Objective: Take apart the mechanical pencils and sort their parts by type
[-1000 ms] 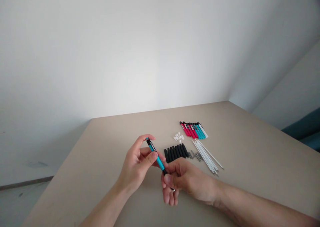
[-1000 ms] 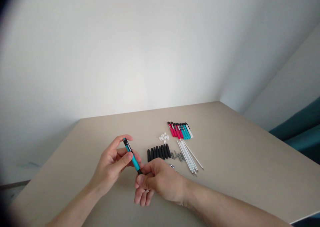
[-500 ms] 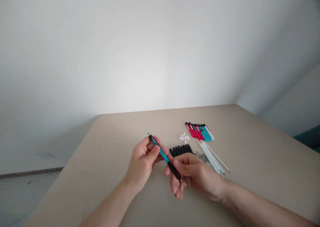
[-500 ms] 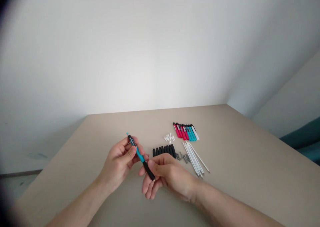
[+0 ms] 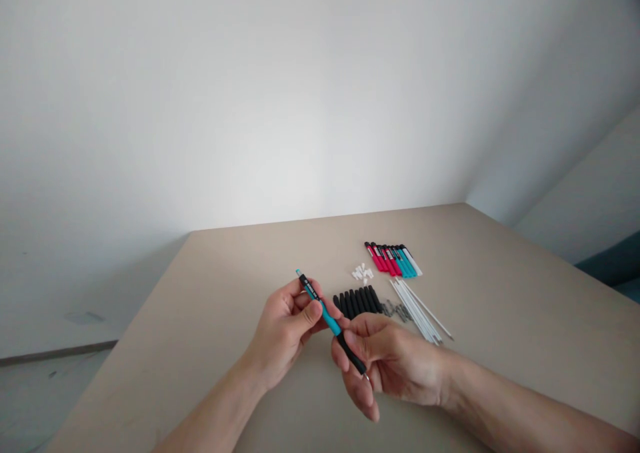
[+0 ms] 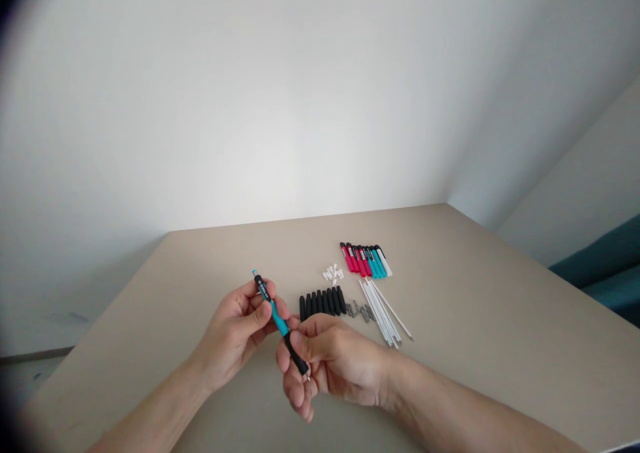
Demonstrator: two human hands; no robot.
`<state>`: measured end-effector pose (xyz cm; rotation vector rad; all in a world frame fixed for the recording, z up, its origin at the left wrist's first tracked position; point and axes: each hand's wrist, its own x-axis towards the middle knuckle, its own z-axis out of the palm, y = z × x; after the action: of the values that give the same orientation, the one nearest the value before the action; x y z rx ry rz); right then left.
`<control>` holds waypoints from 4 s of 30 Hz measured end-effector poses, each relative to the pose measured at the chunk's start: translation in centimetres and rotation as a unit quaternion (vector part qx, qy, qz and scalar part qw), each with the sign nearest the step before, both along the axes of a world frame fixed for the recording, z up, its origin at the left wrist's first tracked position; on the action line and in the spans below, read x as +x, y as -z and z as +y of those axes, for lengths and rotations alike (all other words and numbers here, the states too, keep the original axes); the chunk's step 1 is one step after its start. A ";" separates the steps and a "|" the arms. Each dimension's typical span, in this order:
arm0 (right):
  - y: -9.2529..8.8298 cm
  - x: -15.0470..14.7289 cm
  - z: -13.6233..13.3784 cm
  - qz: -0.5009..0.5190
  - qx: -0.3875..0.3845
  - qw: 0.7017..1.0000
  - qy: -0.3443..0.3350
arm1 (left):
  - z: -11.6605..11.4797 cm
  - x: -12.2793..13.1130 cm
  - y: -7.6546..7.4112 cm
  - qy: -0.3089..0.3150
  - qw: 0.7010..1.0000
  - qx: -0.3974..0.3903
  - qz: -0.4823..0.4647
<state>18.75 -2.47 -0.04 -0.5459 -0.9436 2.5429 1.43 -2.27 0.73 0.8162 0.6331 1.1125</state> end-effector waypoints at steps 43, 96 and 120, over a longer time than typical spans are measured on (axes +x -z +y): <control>0.2 -0.2 0.1 -0.100 0.051 0.993 0.024 | -0.3 0.2 0.0 -0.074 0.993 0.013 0.091; -0.3 -0.8 -0.8 0.082 -0.021 0.995 -0.045 | -0.9 0.0 -1.3 0.068 0.987 0.051 -0.137; -1.8 0.1 -0.3 -0.037 0.025 0.998 -0.037 | -0.6 -0.4 -0.8 0.042 0.987 0.133 -0.083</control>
<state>18.82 -2.79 1.76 -0.6031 -1.0691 2.5729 1.02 -2.84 1.57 0.9568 0.3113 1.1875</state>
